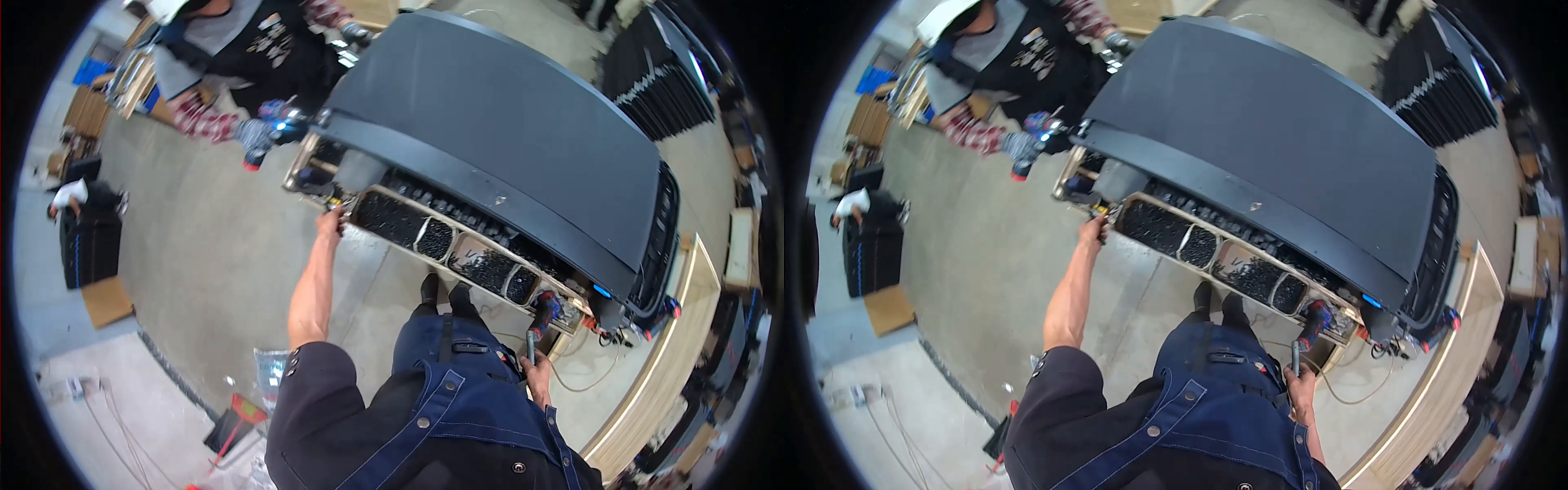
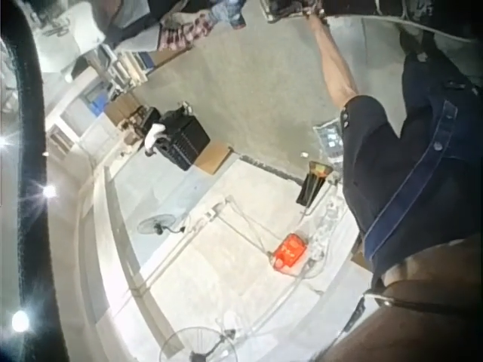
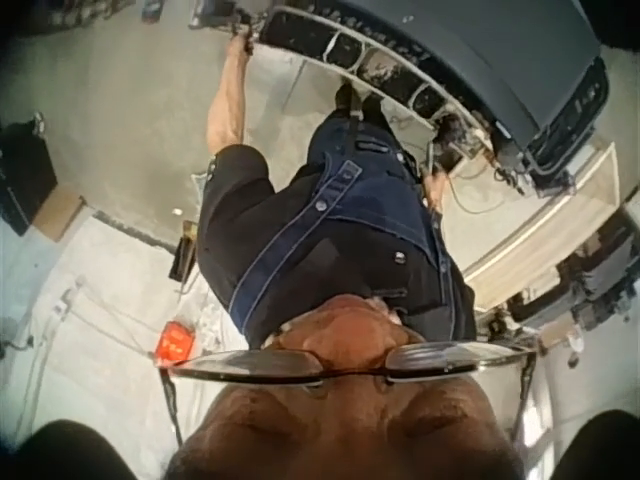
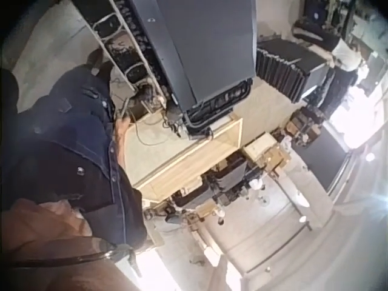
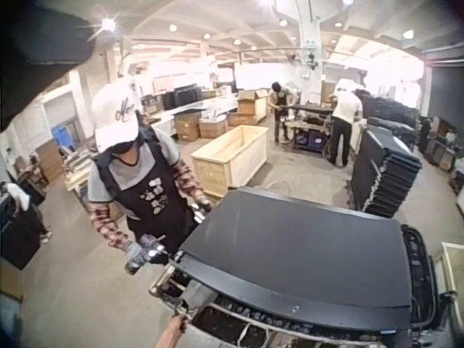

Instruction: Assembling and installing components onto a treadmill base in a manufacturing environment.

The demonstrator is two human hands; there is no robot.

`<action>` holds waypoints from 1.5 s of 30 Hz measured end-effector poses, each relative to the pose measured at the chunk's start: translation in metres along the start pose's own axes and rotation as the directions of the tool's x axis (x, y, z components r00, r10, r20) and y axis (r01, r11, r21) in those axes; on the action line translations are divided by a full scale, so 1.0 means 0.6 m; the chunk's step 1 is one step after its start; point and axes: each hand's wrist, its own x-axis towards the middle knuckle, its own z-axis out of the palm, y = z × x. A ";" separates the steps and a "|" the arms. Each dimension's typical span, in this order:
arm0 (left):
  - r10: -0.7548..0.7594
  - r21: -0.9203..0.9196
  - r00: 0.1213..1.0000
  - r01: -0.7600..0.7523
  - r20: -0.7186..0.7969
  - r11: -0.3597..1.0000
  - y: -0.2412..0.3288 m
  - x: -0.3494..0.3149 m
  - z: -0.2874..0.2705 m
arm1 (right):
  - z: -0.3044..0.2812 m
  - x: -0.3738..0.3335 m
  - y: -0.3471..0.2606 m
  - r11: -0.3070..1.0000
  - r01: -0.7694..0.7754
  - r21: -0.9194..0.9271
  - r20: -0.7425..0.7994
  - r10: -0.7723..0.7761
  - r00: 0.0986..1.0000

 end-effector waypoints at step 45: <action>-0.356 -0.968 -0.928 -0.179 0.107 0.177 0.096 -1.303 0.640 | -0.320 -0.130 0.281 0.757 0.263 0.598 -0.722 0.366 0.587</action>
